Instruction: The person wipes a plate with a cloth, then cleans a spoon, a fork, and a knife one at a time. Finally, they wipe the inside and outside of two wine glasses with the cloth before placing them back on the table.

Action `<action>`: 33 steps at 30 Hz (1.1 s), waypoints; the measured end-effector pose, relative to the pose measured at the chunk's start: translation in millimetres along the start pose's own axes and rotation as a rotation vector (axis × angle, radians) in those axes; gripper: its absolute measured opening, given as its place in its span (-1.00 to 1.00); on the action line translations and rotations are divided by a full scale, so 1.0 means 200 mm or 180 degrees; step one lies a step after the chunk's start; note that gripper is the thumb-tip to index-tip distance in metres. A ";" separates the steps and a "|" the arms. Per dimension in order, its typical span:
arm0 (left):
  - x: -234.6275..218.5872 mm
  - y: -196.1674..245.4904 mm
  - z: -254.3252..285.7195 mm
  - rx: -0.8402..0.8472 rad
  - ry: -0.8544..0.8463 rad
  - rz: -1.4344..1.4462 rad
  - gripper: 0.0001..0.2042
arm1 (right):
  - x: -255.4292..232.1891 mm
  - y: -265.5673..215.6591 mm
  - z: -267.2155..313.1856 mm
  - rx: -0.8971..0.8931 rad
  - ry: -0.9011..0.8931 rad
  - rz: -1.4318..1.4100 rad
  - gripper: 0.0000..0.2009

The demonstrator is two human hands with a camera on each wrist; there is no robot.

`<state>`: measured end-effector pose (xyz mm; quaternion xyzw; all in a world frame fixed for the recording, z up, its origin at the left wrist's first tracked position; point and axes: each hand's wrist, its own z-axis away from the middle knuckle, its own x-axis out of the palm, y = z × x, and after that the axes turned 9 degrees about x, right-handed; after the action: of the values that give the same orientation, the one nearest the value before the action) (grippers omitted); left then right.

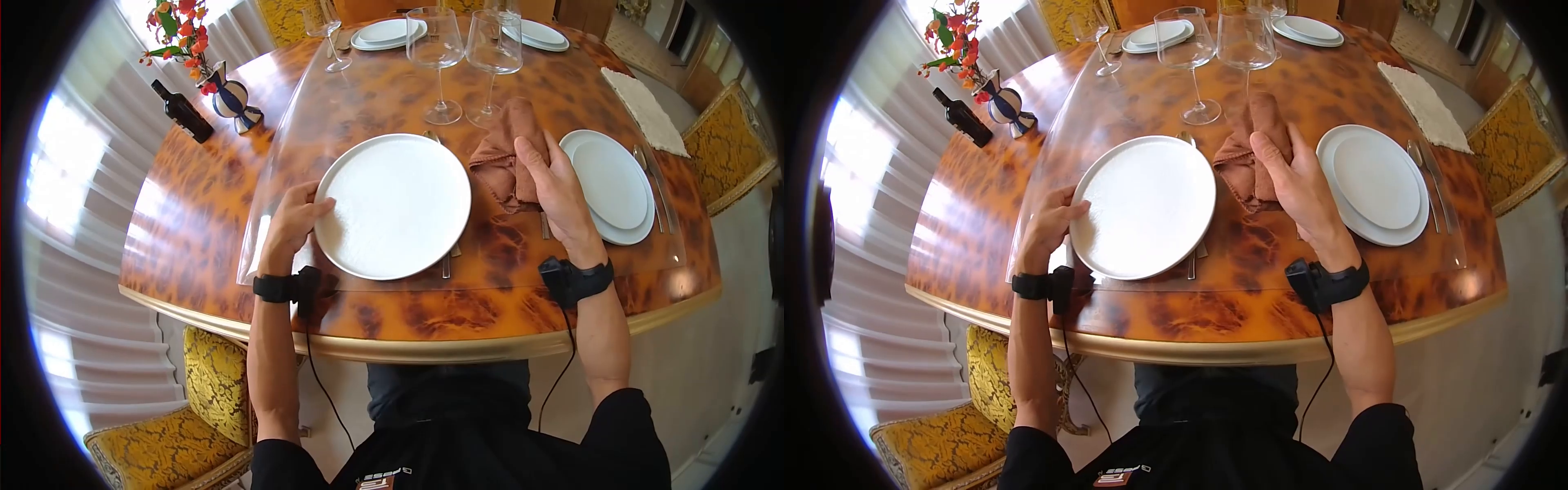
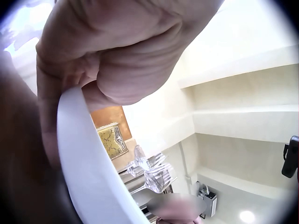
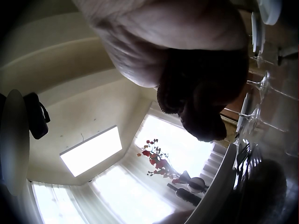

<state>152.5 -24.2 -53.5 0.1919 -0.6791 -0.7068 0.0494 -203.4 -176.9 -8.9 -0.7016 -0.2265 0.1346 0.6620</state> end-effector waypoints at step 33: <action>0.28 0.14 -0.04 0.0208 0.0447 0.1057 -0.62 | 0.35 -0.12 0.18 -0.1280 -0.0987 0.3353 -0.52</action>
<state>97.6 -52.5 -37.1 0.1276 -0.7190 -0.6513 0.2064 -164.0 -109.7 19.1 -0.8037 0.0376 0.5011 0.3188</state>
